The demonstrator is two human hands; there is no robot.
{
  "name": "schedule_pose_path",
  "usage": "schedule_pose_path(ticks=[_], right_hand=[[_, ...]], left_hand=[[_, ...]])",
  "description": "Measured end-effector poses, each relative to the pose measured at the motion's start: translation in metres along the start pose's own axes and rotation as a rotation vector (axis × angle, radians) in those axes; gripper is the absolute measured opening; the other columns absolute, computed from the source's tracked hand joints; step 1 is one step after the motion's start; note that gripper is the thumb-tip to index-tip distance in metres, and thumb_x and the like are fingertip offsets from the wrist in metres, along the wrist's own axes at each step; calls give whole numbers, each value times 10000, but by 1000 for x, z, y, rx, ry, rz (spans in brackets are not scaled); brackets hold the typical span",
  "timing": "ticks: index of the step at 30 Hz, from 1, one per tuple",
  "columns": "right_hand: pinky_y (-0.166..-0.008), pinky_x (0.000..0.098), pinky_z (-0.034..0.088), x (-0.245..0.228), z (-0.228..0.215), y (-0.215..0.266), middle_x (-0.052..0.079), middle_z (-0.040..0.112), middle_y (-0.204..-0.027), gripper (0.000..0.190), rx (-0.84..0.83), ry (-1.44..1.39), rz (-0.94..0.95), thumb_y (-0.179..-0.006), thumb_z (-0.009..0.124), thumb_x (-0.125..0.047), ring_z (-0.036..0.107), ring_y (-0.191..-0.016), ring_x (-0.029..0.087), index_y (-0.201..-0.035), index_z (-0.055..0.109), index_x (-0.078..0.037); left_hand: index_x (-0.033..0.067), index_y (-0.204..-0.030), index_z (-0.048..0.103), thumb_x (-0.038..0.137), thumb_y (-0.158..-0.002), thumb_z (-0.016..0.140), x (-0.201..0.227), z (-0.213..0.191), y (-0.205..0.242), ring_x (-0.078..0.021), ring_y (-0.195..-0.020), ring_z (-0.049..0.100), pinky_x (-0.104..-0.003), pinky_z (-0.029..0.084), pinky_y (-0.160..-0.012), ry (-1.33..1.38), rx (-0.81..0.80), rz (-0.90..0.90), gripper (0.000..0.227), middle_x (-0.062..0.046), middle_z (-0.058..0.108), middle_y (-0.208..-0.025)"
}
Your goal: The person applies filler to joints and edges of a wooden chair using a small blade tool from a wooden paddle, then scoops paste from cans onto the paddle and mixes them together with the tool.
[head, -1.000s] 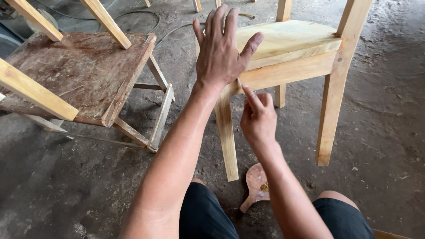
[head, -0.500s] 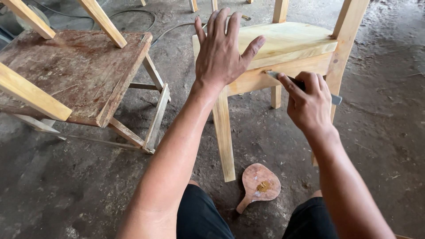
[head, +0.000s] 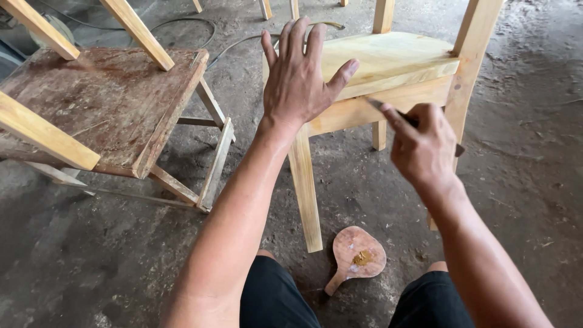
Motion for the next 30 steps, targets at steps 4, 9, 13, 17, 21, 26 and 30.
schedule_pose_path(ticks=[4, 9, 13, 17, 21, 26, 30], right_hand=[[-712, 299, 516, 9, 11, -18, 41, 558, -999, 436, -23, 96, -94, -1060, 660, -32, 514, -853, 176, -1368, 751, -328], [-783, 333, 522, 16, 1, -11, 65, 552, -1017, 514, -4, 3, 4, -1008, 617, 5, 523, -903, 188, -1396, 745, -306], [-707, 302, 489, 9, -1, -7, 56, 568, -969, 371, -24, 48, -18, -1081, 644, -50, 513, -839, 190, -1356, 756, -272], [-765, 293, 505, 16, 14, -26, 42, 570, -999, 474, -5, 100, -131, -1052, 617, 1, 519, -882, 176, -1394, 759, -293], [-771, 308, 500, 15, 8, -20, 54, 575, -1030, 430, -20, 70, -36, -1076, 625, -26, 527, -913, 188, -1382, 749, -302], [-741, 337, 488, -3, 4, -20, 67, 565, -976, 402, 47, 15, -62, -1060, 654, -42, 523, -873, 199, -1366, 772, -274], [-804, 348, 506, 9, 6, -31, 40, 565, -997, 469, 42, -36, -100, -1014, 670, -8, 545, -921, 199, -1360, 762, -310]], left_hand=[[47, -1409, 513, 830, -968, 281, 0, 2, 2, -398, -1432, 412, -781, 118, -1167, 35, 14, -4, 928, -252, 464, -1466], [43, -1428, 498, 840, -974, 281, -3, 8, -1, -411, -1427, 416, -789, 113, -1161, 30, -12, -28, 943, -260, 443, -1478], [33, -1433, 491, 844, -959, 298, -4, 4, -7, -419, -1405, 423, -791, 121, -1143, 7, -8, -23, 959, -264, 448, -1457], [40, -1429, 480, 825, -962, 337, -1, -3, -7, -411, -1435, 398, -785, 120, -1163, 9, -53, -31, 924, -265, 429, -1485], [105, -1516, 383, 801, -988, 444, 4, -4, -4, -425, -1500, 302, -778, 120, -1193, -60, -103, 33, 876, -263, 280, -1596], [374, -1666, 70, 803, -1047, 539, 4, -1, 1, -418, -1602, 115, -773, 129, -1264, -35, 56, 192, 887, -152, -31, -1731], [393, -1653, -29, 840, -997, 578, 0, 0, 3, -423, -1597, 78, -814, 120, -1227, 96, 69, 191, 999, -122, -89, -1723]])
Point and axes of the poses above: each hand's wrist, its own y-axis away from the middle knuckle, its own z-axis out of the palm, x = y × z, the point moved 2 cm from there along -y, towards the middle knuckle
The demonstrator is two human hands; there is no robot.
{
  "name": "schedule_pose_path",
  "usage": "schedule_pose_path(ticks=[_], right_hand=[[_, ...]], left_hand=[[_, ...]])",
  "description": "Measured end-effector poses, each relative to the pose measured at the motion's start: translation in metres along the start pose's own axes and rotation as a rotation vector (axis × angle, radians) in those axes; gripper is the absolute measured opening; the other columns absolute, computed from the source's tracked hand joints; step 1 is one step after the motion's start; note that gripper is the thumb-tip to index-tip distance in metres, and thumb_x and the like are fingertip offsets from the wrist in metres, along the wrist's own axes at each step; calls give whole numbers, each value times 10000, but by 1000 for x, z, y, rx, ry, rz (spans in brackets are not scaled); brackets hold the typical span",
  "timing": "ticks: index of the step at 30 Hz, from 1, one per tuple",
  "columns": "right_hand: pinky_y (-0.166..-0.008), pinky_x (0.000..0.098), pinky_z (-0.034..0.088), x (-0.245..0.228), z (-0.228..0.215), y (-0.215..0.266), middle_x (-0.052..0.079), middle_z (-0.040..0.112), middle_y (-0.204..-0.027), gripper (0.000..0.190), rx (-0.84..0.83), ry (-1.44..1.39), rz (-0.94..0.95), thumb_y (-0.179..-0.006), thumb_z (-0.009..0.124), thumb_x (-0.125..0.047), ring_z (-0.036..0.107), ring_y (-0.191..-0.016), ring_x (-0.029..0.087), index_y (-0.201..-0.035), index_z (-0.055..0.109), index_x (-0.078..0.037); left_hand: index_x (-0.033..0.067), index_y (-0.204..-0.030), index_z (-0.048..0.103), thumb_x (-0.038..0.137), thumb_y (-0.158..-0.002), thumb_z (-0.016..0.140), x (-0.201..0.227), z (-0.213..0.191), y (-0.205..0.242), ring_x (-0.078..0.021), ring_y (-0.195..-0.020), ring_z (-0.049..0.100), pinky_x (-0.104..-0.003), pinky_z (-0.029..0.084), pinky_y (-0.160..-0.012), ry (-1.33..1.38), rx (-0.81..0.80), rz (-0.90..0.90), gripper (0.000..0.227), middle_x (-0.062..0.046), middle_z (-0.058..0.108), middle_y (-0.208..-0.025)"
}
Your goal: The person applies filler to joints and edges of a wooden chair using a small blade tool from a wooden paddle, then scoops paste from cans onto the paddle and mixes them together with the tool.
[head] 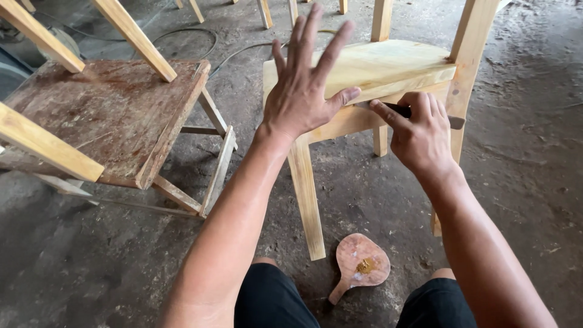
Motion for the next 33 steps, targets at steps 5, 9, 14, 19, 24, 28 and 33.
schedule_pose_path(ticks=[5, 9, 14, 19, 24, 28, 33], right_hand=[[-827, 340, 516, 9, 0, 6, 41, 572, -1018, 562, -44, 13, 86, -945, 678, 42, 552, -941, 198, -1366, 757, -321], [-769, 339, 514, 9, -1, 17, 59, 578, -995, 469, -74, 44, 221, -1018, 674, -5, 545, -906, 213, -1371, 766, -300], [-752, 316, 559, -30, 19, 42, 92, 632, -1042, 380, 4, -217, 595, -1067, 591, 5, 593, -855, 181, -1382, 717, -166], [-553, 317, 533, -87, 63, 24, 135, 605, -1017, 436, 195, -487, 877, -1009, 540, 55, 581, -736, 191, -1426, 616, -47], [-604, 346, 488, -142, 78, 5, 130, 554, -958, 513, 254, -492, 811, -958, 519, 115, 540, -737, 197, -1457, 567, 6], [-646, 279, 517, -146, 63, 12, 104, 565, -968, 504, 136, -528, 709, -929, 541, 105, 556, -798, 161, -1408, 614, -33], [-536, 278, 455, -116, 55, 21, 87, 594, -952, 450, 201, -493, 905, -1003, 535, 92, 525, -721, 165, -1416, 621, -63]], left_hand=[[359, -1676, -2, 768, -995, 672, -6, -2, -1, -419, -1610, 72, -844, 101, -1202, 19, 32, -20, 1042, -114, -46, -1736], [365, -1684, 7, 662, -941, 776, -5, -4, -1, -387, -1624, 68, -827, 88, -1241, 24, 20, 4, 1110, -108, -25, -1744], [345, -1674, -4, 654, -913, 861, -12, 0, -8, -358, -1621, 55, -829, 65, -1225, 17, 37, -6, 1193, -124, -42, -1730], [326, -1688, 9, 687, -964, 842, -14, 1, -8, -347, -1644, 39, -817, 57, -1253, 6, -2, -47, 1161, -110, -33, -1755], [314, -1659, 12, 749, -1014, 731, -15, 6, -4, -346, -1641, 44, -816, 45, -1255, -24, 12, -34, 1059, -114, -22, -1749], [303, -1683, 42, 827, -1029, 621, -18, 7, -8, -352, -1639, 56, -831, 41, -1240, -44, 16, -30, 1018, -129, 3, -1747], [271, -1647, 52, 801, -1064, 449, -3, -2, 10, -349, -1613, 76, -801, 32, -1244, 18, 29, -53, 882, -108, -14, -1714]])
Point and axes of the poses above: each hand's wrist, its own y-axis away from the middle knuckle, its own z-axis out of the palm, x = y × z, the point moved 2 cm from there along -y, towards the middle knuckle
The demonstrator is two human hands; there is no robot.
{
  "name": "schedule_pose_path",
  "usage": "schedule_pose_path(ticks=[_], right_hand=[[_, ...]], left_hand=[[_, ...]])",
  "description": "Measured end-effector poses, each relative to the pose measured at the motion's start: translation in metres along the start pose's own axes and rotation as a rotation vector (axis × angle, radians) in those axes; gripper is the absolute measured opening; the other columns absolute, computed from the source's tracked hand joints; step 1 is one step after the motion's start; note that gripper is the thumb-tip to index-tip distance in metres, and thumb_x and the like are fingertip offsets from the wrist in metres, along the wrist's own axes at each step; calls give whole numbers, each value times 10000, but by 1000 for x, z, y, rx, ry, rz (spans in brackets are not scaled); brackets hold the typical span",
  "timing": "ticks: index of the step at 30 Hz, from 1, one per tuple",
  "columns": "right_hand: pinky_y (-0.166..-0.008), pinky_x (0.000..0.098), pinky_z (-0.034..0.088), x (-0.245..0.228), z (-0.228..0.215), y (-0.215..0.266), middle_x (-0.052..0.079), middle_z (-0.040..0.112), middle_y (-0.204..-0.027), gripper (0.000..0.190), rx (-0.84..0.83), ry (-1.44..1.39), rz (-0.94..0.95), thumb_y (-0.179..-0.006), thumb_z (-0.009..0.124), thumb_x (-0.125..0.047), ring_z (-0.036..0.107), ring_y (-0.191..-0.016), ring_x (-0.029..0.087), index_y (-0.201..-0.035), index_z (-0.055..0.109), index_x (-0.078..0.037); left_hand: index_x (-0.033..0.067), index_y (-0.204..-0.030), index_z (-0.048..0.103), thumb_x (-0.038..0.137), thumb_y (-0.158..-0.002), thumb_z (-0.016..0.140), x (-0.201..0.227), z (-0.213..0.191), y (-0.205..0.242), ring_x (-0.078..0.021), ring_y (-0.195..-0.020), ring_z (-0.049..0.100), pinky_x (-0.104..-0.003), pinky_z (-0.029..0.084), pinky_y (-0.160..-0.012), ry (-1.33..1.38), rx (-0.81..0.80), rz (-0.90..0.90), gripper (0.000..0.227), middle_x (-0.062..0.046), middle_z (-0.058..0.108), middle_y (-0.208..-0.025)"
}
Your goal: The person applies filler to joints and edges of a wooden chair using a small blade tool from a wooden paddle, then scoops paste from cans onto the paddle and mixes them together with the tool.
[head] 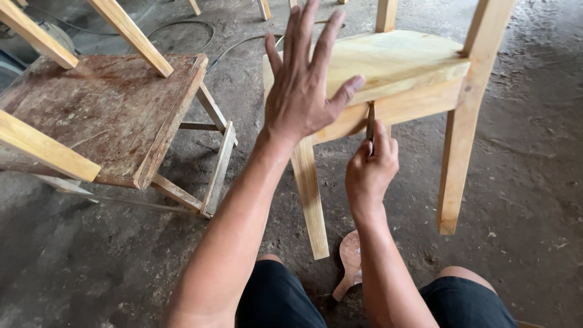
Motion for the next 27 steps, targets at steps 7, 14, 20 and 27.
schedule_pose_path(ticks=[7, 14, 20, 27], right_hand=[[-668, 296, 517, -29, 1, 41, 120, 576, -984, 467, -54, -53, -175, -960, 558, 76, 582, -798, 161, -1413, 598, -30], [-600, 332, 555, -24, -15, 26, 133, 603, -996, 437, -121, -20, -26, -958, 574, 88, 613, -768, 223, -1350, 654, -87], [-711, 325, 609, 4, -57, 18, 118, 643, -1034, 364, -86, 58, -264, -964, 628, 62, 682, -843, 230, -1276, 682, -117], [-736, 391, 580, 30, -99, -29, 130, 642, -1087, 328, -94, 302, -341, -994, 657, 47, 687, -883, 270, -1287, 716, -87]], left_hand=[[249, -1646, 99, 805, -1064, 294, 13, -9, 8, -335, -1620, 127, -772, 39, -1249, -46, -19, -33, 829, -97, -2, -1714], [159, -1647, 258, 645, -1087, 369, 6, -1, 4, -399, -1618, 191, -784, 84, -1242, -207, -125, -245, 749, -186, 115, -1721], [91, -1552, 368, 449, -1103, 535, -22, -9, -7, -502, -1511, 209, -816, 104, -1146, -210, -181, -287, 597, -306, 216, -1622], [44, -1522, 393, 421, -1071, 572, -26, -8, -16, -460, -1502, 242, -792, 96, -1165, -53, -298, -307, 615, -313, 283, -1577]])
Point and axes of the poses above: each hand's wrist, its own y-axis away from the middle knuckle, its own z-axis out of the palm, x = y × z, the point moved 2 cm from there along -y, towards the middle knuckle
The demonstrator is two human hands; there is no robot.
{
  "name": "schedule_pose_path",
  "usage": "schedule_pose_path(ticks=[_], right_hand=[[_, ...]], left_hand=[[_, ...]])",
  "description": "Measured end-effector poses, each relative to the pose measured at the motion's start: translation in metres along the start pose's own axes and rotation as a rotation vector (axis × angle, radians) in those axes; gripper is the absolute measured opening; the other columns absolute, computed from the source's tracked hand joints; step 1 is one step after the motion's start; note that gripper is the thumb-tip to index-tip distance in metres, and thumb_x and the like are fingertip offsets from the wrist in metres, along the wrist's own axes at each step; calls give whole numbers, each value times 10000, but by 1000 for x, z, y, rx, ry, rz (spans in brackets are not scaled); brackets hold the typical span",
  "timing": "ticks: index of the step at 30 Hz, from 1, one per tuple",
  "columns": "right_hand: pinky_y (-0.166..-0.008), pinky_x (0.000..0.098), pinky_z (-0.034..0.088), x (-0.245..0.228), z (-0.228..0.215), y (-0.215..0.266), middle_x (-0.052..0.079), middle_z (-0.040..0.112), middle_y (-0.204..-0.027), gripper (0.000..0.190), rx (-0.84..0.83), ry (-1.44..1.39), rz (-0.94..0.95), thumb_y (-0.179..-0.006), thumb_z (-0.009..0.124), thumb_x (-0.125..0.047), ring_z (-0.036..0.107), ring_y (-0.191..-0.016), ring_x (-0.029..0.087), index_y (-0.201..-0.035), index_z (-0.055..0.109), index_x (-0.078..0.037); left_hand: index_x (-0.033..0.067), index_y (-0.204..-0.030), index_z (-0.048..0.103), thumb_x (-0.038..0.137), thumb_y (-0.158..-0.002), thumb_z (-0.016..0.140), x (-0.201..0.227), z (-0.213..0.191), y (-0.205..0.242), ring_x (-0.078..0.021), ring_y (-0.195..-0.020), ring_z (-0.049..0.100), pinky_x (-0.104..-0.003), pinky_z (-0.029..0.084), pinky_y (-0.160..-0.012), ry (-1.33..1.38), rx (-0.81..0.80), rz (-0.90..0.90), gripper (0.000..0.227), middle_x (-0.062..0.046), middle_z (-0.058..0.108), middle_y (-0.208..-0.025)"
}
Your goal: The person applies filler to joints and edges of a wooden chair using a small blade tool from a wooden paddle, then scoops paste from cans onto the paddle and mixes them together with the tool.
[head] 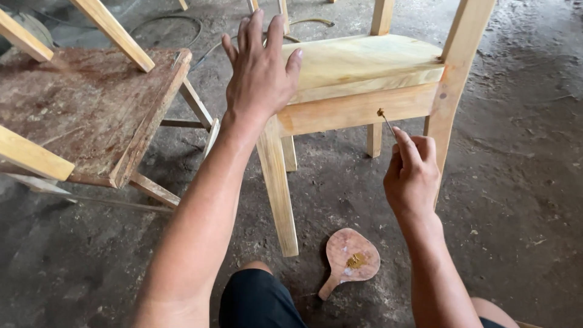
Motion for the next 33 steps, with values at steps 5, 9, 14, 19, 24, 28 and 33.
schedule_pose_path(ticks=[5, 9, 14, 19, 24, 28, 33], right_hand=[[-763, 391, 572, 0, -4, -2, 108, 628, -1079, 359, -90, 31, -40, -984, 646, 55, 681, -899, 267, -1304, 729, -85], [-740, 377, 573, 2, -7, -7, 96, 629, -1055, 317, -82, 43, -83, -1002, 689, 20, 671, -884, 256, -1274, 752, -131], [-778, 386, 574, 9, -20, -21, 79, 630, -1080, 369, -72, 88, -134, -1010, 695, 29, 662, -921, 243, -1322, 750, -160], [-773, 389, 538, 0, -16, -51, 75, 599, -1053, 371, -55, 151, -290, -982, 735, -12, 614, -978, 263, -1317, 752, -170], [-847, 385, 529, -9, -2, -75, 86, 558, -1066, 426, -52, 246, -453, -969, 739, -25, 560, -985, 257, -1360, 748, -193], [-883, 364, 535, -2, 12, -79, 68, 562, -1112, 494, -6, 304, -582, -981, 712, 9, 561, -1023, 230, -1401, 738, -250], [-807, 340, 519, 27, 16, -88, 41, 563, -1083, 462, -16, 320, -632, -1047, 704, 1, 551, -978, 213, -1406, 735, -288]], left_hand=[[110, -1541, 414, 284, -1070, 559, 7, 2, -1, -458, -1534, 205, -784, 54, -1166, -137, 12, 132, 523, -233, 269, -1647], [165, -1656, 305, 312, -1123, 518, 37, 23, -21, -368, -1608, 169, -765, 40, -1250, -200, 165, 188, 592, -159, 222, -1726], [210, -1642, 212, 656, -1101, 360, 43, 30, -36, -339, -1595, 150, -756, 34, -1220, -104, -16, -77, 717, -161, 173, -1714], [240, -1647, 216, 660, -1065, 284, 44, 29, -44, -386, -1565, 173, -748, 33, -1219, -50, -109, -87, 722, -159, 155, -1707], [159, -1607, 287, 531, -1069, 434, 43, 32, -38, -432, -1558, 183, -762, 29, -1199, -67, -38, -34, 670, -218, 157, -1681], [149, -1587, 321, 301, -1008, 510, 45, 34, -33, -478, -1535, 190, -787, 12, -1179, -88, -38, -25, 628, -250, 157, -1665], [116, -1583, 302, 232, -966, 512, 48, 32, -26, -511, -1528, 174, -804, -6, -1150, -88, -50, -21, 662, -274, 146, -1656]])
Point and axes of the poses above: each hand's wrist, its own y-axis away from the middle knuckle, its own z-axis out of the palm, x = y × z, the point moved 2 cm from there along -y, towards the middle knuckle
